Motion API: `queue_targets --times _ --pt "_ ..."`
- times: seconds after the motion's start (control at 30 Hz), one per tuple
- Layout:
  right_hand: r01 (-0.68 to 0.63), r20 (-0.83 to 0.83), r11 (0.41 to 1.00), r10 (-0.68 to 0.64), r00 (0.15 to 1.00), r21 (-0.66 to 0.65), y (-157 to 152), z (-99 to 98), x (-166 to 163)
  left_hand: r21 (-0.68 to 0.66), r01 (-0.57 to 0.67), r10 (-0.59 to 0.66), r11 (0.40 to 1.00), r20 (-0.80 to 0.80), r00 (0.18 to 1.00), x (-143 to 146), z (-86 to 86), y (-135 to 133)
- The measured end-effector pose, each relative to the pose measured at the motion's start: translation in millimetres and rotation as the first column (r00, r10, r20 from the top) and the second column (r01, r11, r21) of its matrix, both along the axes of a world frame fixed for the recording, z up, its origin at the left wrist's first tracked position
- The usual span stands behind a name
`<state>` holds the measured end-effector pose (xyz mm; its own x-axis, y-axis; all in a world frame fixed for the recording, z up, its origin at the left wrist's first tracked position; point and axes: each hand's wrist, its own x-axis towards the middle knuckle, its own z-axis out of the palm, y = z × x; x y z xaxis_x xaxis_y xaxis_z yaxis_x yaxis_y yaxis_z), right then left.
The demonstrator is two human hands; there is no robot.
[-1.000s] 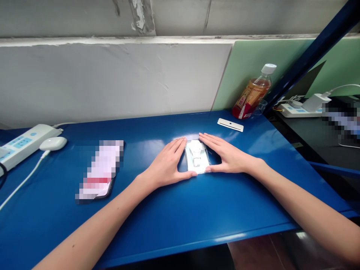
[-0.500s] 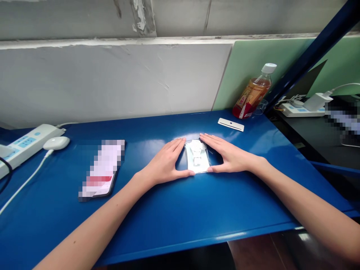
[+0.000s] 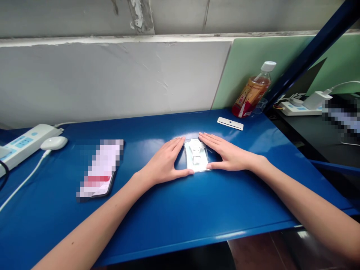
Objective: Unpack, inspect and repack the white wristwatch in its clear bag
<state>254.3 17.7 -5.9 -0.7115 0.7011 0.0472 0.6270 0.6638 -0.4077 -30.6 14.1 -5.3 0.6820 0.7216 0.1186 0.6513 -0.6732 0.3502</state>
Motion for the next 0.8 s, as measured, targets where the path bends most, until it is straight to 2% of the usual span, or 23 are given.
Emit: queue_targets --times 0.17,0.4,0.63,0.7,0.8 --pt "0.022 -0.028 1.000 -0.021 0.999 0.010 -0.2 0.4 -1.9 -0.007 -0.003 0.003 1.000 0.009 1.000 0.9 1.5 -1.3" --pt "0.084 -0.099 0.991 -0.074 0.992 0.103 -0.5 -0.9 -2.9 0.064 0.005 -0.005 0.998 -0.005 1.000 2.6 4.2 -4.7" --pt "0.224 -0.248 0.950 -0.168 0.954 0.219 0.8 1.7 -2.6 0.170 -0.110 0.095 0.979 0.091 0.991 4.3 0.3 -3.7" --pt "0.258 -0.291 0.943 -0.191 0.938 0.213 1.2 2.0 -1.6 0.171 -0.159 0.138 0.972 0.126 0.982 4.0 -1.0 -2.6" --pt "0.227 -0.343 0.960 -0.161 0.925 0.161 0.8 3.3 -0.6 0.131 -0.155 0.138 0.979 0.135 0.981 2.5 -2.6 -0.4"
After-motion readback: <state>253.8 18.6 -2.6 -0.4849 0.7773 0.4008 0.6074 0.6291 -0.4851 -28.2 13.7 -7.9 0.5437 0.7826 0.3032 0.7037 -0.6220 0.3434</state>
